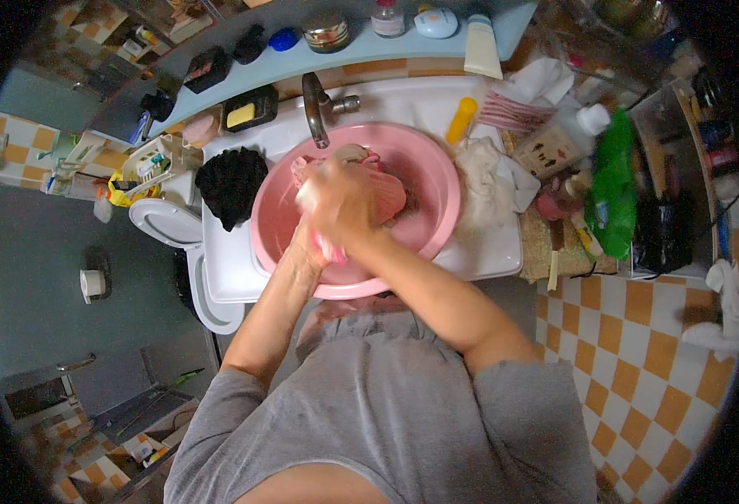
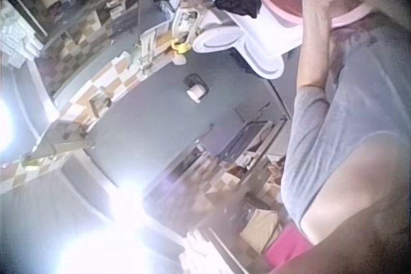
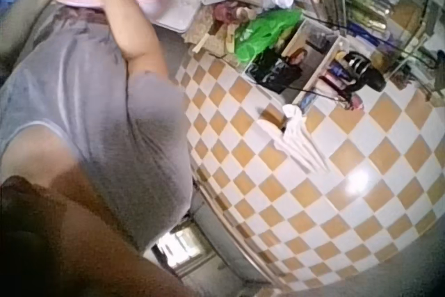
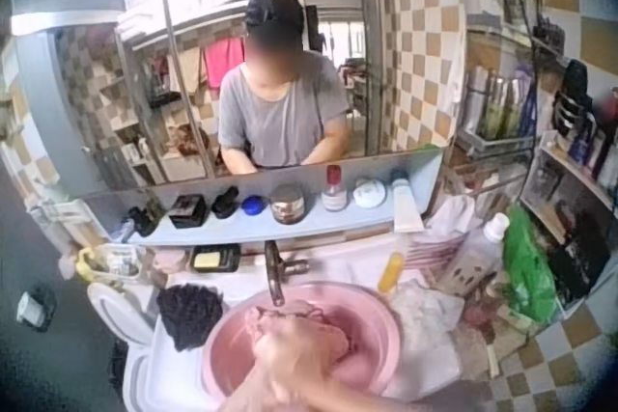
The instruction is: The person hand washes a beige cloth and a pink garment in a pink basin using a bar of soap. They scrub, rinse, and wring the items repeatedly under running water.
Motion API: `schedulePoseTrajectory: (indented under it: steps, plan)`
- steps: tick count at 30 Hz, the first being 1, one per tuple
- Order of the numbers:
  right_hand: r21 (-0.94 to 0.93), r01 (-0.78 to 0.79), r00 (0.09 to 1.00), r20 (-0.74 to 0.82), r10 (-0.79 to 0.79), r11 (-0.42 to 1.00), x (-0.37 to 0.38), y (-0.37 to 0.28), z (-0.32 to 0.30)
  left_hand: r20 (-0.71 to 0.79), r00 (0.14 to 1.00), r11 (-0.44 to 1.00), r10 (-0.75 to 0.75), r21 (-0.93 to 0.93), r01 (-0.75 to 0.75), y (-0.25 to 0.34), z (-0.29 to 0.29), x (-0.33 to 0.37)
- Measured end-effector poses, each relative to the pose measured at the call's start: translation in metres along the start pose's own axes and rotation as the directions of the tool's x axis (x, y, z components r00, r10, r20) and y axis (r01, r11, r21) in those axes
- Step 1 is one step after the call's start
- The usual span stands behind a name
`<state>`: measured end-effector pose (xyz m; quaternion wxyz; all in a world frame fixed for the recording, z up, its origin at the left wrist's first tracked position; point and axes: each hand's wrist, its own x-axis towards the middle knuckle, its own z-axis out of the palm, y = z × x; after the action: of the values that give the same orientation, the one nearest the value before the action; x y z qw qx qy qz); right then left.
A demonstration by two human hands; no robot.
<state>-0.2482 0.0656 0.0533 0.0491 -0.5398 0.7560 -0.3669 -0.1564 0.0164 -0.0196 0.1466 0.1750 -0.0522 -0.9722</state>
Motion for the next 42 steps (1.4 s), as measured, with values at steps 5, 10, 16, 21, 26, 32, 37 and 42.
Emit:
schedulePoseTrajectory:
  steps: [5, 10, 16, 21, 26, 32, 37, 42]
  plan:
    - [0.234, -0.233, 0.970, -0.006, 0.242, 0.944, 0.021, 0.057, -0.016, -0.336, 0.933, 0.893, 0.129, 0.448, 0.038, -0.008, 0.039, 0.002]
    - [0.269, -0.048, 0.993, 0.112, 0.019, 0.962, -0.033, 0.006, -0.017, -0.058, 0.992, 0.967, 0.112, 0.238, -0.096, 0.013, 0.044, 0.000]
    - [0.138, 0.187, 0.982, -0.068, -0.179, 0.973, -0.025, 0.001, -0.006, -0.330, 0.942, 0.977, 0.067, 0.215, 0.005, 0.005, 0.041, -0.011]
    - [-0.025, -0.219, 0.935, 0.281, 0.217, 0.975, 0.031, 0.023, -0.017, -0.256, 0.964, 0.977, 0.067, 0.212, -0.011, 0.003, 0.034, -0.002]
    - [0.056, 0.296, 0.954, 0.040, -0.299, 0.953, -0.032, -0.004, 0.018, 0.089, 0.996, 0.982, -0.024, 0.187, 0.007, 0.021, 0.014, 0.004]
    - [-0.093, 0.008, 0.993, 0.115, 0.003, 0.996, 0.017, 0.015, -0.001, -0.198, 0.976, 0.952, 0.088, 0.306, -0.024, 0.006, 0.024, 0.012]
    - [0.078, 0.193, 0.981, -0.032, -0.191, 0.978, -0.028, -0.005, 0.023, -0.096, 0.995, 0.970, 0.039, 0.243, -0.014, 0.013, -0.001, 0.008]
    - [0.175, -0.353, 0.935, 0.088, 0.343, 0.919, 0.046, 0.082, -0.010, -0.306, 0.947, 0.922, 0.095, 0.387, 0.032, 0.001, 0.042, 0.003]
